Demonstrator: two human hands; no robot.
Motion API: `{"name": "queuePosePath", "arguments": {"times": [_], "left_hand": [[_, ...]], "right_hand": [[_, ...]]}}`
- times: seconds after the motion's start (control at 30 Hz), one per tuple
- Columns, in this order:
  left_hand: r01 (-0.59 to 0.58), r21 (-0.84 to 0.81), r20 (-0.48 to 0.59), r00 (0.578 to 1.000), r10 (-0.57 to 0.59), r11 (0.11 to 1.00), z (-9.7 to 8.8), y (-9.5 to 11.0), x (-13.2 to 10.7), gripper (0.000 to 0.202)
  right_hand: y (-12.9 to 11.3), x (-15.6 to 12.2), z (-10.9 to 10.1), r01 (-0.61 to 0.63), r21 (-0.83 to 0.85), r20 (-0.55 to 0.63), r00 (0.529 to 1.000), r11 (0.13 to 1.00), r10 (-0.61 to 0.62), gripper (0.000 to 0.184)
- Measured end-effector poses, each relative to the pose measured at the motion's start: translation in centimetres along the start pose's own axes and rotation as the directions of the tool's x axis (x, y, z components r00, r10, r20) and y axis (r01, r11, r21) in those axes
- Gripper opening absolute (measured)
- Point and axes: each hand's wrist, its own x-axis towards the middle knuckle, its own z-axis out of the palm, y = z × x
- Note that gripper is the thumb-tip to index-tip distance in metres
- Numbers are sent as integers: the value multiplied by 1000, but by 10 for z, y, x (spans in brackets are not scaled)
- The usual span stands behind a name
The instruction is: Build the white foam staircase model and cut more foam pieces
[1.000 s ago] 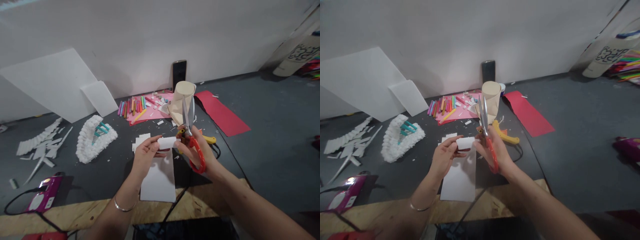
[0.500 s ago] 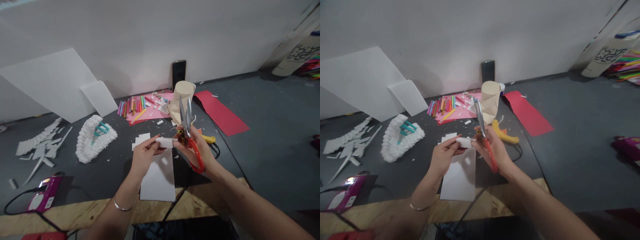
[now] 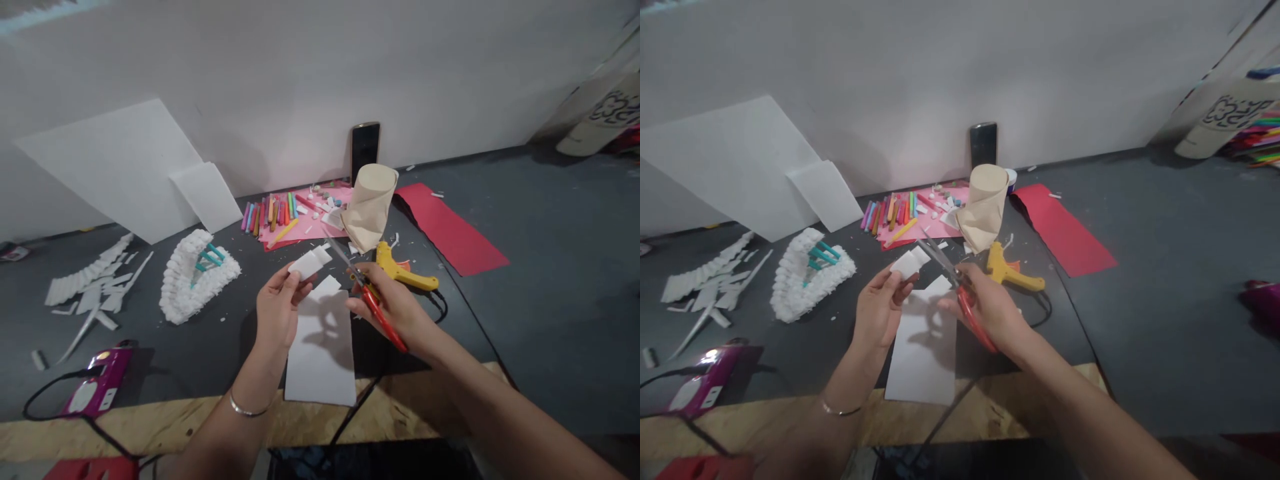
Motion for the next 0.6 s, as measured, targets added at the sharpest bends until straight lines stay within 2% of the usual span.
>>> {"name": "queuePosePath", "arguments": {"times": [0.07,0.17,0.6], "left_hand": [[-22,-34,-24,999,21,999,0,2,0,36],[-34,-49,-44,999,31,998,0,3,0,35],[-27,-9,-28,999,27,1000,1,0,-2,36]], "right_hand": [[-2,0,2,-13,-123,53,998,992,20,51],[-5,0,6,-9,-208,67,997,978,23,54],[-1,-1,6,18,-255,39,999,967,-9,51]]}}
